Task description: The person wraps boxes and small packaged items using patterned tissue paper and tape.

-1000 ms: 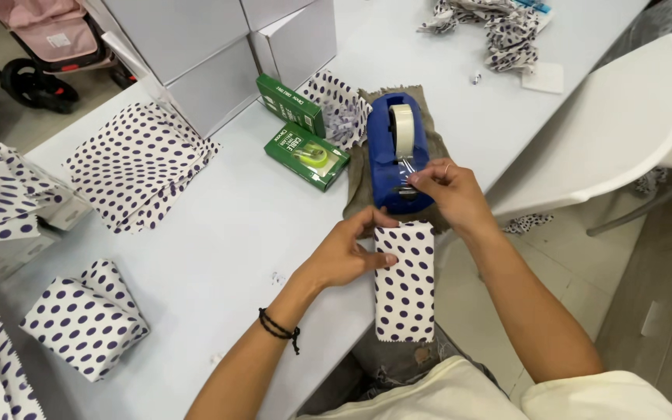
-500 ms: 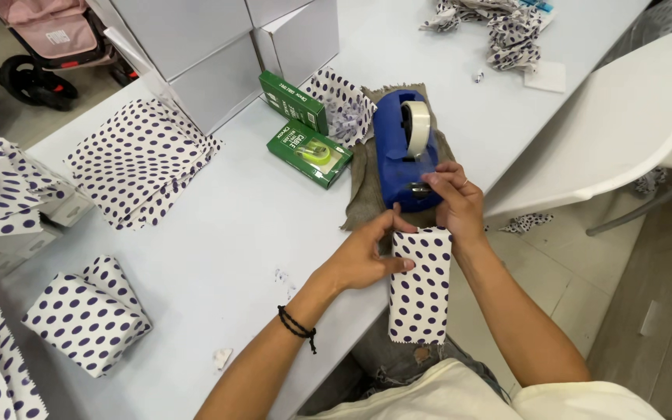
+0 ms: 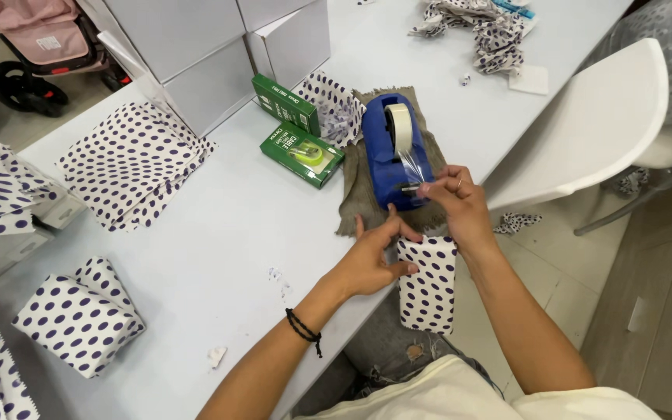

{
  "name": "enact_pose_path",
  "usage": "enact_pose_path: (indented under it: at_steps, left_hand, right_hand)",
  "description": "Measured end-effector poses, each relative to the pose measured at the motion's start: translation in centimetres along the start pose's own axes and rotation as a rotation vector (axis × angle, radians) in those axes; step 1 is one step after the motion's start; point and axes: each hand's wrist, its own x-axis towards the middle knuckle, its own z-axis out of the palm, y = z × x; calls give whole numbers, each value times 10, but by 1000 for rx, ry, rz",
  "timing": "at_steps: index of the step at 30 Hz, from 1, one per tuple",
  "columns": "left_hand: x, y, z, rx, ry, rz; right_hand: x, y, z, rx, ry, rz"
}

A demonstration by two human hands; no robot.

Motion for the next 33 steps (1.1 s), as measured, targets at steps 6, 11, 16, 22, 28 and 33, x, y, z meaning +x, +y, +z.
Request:
enact_pose_path:
  at_steps: [6,11,16,22,28,33]
  left_hand:
    - [2,-33,-3,8,34,27]
    - [-7,-10,-9,-44,-12,10]
    - [-34,7,-15,-220,-5,-30]
    - [-80,65,-57,-58,251,188]
    - [-132,116,-88,108,575,463]
    - [-161,131,-87,632,666,494]
  right_hand:
    - [-15,15,3,19,13,217]
    - [-20,1,10,19,29,397]
    - [-16,20,14,137,-1,536]
    - [-24,14,37,119,66,512]
    - [-19,12,32,119,40,529]
    - [-5,15,22,266,-95,716]
